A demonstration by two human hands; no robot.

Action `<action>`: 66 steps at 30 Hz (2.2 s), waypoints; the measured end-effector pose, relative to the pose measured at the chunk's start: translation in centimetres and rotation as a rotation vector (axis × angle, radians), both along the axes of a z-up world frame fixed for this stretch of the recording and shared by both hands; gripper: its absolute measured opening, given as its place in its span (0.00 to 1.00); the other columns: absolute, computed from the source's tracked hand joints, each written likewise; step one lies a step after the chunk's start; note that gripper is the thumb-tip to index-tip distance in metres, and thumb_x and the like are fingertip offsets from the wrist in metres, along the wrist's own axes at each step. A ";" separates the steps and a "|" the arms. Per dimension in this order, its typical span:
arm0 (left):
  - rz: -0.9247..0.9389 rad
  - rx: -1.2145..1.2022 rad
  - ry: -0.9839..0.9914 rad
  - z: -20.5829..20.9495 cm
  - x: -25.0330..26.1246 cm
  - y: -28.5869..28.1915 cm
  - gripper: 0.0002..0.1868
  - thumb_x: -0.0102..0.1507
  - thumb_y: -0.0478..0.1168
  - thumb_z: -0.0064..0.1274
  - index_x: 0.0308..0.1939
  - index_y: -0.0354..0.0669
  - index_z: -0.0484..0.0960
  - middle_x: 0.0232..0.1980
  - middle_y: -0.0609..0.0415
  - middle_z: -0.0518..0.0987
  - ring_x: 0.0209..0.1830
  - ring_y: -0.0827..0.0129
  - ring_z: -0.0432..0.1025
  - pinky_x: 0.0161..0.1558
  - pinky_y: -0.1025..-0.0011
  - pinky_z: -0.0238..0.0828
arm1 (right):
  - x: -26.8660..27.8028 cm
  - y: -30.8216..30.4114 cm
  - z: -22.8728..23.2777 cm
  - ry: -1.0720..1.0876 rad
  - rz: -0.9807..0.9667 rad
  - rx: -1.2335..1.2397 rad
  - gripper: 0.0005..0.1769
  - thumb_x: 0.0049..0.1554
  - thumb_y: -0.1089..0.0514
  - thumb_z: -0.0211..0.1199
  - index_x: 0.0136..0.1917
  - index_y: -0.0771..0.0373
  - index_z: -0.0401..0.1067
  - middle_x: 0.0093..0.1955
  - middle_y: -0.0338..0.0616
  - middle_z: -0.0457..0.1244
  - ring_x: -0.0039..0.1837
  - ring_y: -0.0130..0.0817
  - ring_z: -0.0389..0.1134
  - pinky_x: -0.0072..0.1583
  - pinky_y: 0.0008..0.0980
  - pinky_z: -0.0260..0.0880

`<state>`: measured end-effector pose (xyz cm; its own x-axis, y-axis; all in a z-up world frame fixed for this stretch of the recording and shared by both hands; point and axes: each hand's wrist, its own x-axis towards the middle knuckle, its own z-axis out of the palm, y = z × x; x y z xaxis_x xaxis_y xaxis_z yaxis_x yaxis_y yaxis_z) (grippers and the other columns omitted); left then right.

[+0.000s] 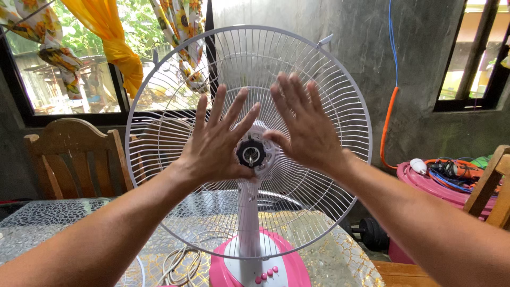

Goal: The person reassembles a pink electric fan by attaching the fan blades to the motor hub, securing them with a central cap, and then fitting the front protective grille over the blades.

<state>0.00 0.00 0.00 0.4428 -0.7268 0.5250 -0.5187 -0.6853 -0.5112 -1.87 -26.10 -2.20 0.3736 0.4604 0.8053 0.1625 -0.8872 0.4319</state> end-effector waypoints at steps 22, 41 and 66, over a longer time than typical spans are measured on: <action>0.180 -0.240 0.011 -14.8 -1.1 8.6 0.65 0.58 0.80 0.33 0.79 0.37 0.27 0.82 0.41 0.21 0.82 0.47 0.16 0.77 0.46 0.10 | -6.9 2.9 -13.8 0.073 -0.119 0.239 0.63 0.56 0.21 0.43 0.83 0.67 0.25 0.85 0.62 0.19 0.85 0.57 0.16 0.80 0.60 0.16; -0.098 -0.314 0.361 -22.7 -8.4 8.4 0.41 0.65 0.65 0.43 0.69 0.35 0.66 0.74 0.35 0.60 0.81 0.42 0.45 0.76 0.48 0.35 | -13.0 6.6 -22.6 0.472 -0.001 0.268 0.48 0.57 0.33 0.56 0.72 0.76 0.53 0.77 0.68 0.47 0.80 0.60 0.40 0.76 0.56 0.35; -0.150 -2.372 1.222 -14.8 -1.3 6.9 0.25 0.65 0.63 0.47 0.51 0.47 0.76 0.47 0.58 0.84 0.43 0.69 0.78 0.44 0.65 0.74 | -4.0 7.6 -12.1 -0.014 -0.055 0.353 0.69 0.58 0.18 0.47 0.81 0.70 0.17 0.80 0.82 0.19 0.82 0.76 0.17 0.78 0.73 0.24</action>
<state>-1.28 6.91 -14.77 0.9627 0.1947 -0.1881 0.0446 0.5711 0.8197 -5.89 -18.55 -14.33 0.3779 0.1324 0.9163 0.1064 -0.9894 0.0991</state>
